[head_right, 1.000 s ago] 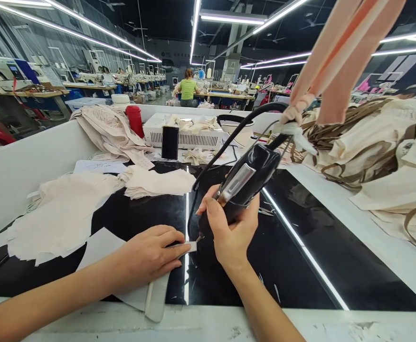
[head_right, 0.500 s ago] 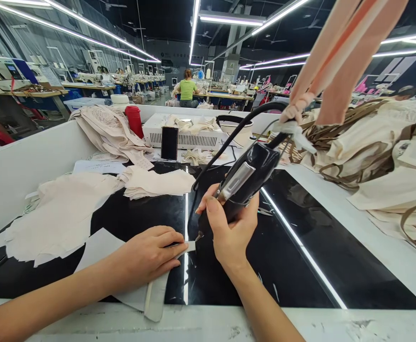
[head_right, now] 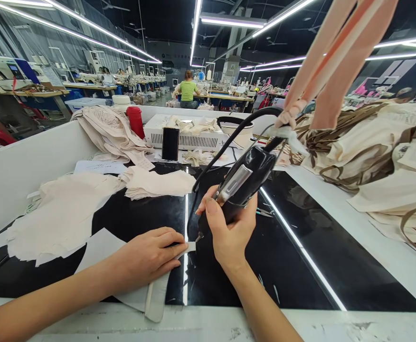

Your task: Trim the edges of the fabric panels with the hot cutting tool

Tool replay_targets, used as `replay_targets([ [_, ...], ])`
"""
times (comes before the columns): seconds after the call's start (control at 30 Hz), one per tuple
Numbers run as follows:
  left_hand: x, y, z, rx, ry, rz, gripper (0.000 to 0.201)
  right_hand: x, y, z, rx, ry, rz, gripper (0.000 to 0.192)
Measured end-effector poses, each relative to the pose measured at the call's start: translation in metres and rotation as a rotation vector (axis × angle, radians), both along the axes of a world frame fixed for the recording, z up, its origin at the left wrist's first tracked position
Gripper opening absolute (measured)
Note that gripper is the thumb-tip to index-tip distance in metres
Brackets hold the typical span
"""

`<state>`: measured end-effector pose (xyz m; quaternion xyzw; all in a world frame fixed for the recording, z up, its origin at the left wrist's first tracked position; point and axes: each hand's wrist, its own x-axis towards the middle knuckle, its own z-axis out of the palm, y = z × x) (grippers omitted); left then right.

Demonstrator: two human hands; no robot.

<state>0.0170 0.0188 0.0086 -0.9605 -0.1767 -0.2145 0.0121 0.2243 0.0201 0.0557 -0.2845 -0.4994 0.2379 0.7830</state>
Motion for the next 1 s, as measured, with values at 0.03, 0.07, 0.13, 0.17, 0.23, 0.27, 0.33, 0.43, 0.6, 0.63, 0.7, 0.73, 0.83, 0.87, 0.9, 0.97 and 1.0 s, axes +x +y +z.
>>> replay_targets([
  [0.03,0.000,0.000,0.000,-0.003,0.000,0.000,0.016,0.000,0.000,0.000,-0.002,0.002,-0.003,0.035],
  [0.07,0.000,0.000,0.000,-0.008,0.002,0.000,0.016,-0.001,0.000,0.001,-0.001,0.006,-0.007,0.036],
  [0.13,-0.001,0.001,0.000,-0.018,0.007,-0.001,0.016,-0.001,0.000,0.001,0.003,0.017,-0.015,0.037],
  [0.17,-0.001,0.001,0.000,-0.020,0.008,-0.003,0.016,-0.001,0.000,0.002,0.005,0.022,-0.017,0.038],
  [0.23,-0.001,0.001,-0.001,-0.021,0.006,-0.007,0.017,-0.002,0.000,0.002,0.011,0.029,-0.014,0.039],
  [0.27,-0.002,0.001,-0.001,-0.022,0.002,-0.007,0.017,-0.002,0.000,0.002,0.011,0.029,-0.009,0.038],
  [0.33,-0.002,0.001,-0.001,-0.024,-0.004,-0.006,0.018,-0.002,-0.001,0.001,0.011,0.020,-0.002,0.037],
  [0.43,-0.002,0.000,-0.001,-0.033,0.000,-0.003,0.020,-0.002,-0.001,0.000,0.011,0.004,-0.003,0.035],
  [0.6,-0.001,0.000,-0.001,-0.044,0.011,0.003,0.023,-0.002,0.000,0.001,-0.009,-0.009,-0.015,0.033],
  [0.63,-0.001,0.001,-0.001,-0.048,0.009,0.003,0.023,-0.003,-0.001,0.002,-0.017,-0.005,-0.018,0.033],
  [0.7,-0.001,0.001,-0.002,-0.053,0.003,-0.001,0.022,-0.003,-0.003,0.003,-0.027,0.016,-0.029,0.035],
  [0.73,-0.001,0.001,-0.002,-0.054,0.001,-0.003,0.022,-0.003,-0.004,0.003,-0.029,0.030,-0.035,0.037],
  [0.83,-0.001,0.000,-0.002,-0.057,0.004,-0.002,0.021,-0.002,-0.009,0.002,-0.024,0.059,-0.035,0.040],
  [0.87,-0.001,0.000,-0.002,-0.060,0.006,0.000,0.021,-0.002,-0.011,0.002,-0.024,0.060,-0.028,0.040],
  [0.9,-0.001,0.000,-0.002,-0.063,0.008,0.002,0.021,-0.002,-0.012,0.001,-0.021,0.057,-0.018,0.040],
  [0.97,-0.001,0.000,-0.002,-0.065,0.008,0.002,0.021,-0.002,-0.013,-0.001,-0.019,0.047,-0.005,0.040],
  [1.0,-0.001,0.000,-0.003,-0.063,0.008,0.001,0.021,-0.002,-0.013,-0.002,-0.019,0.042,-0.005,0.039],
])
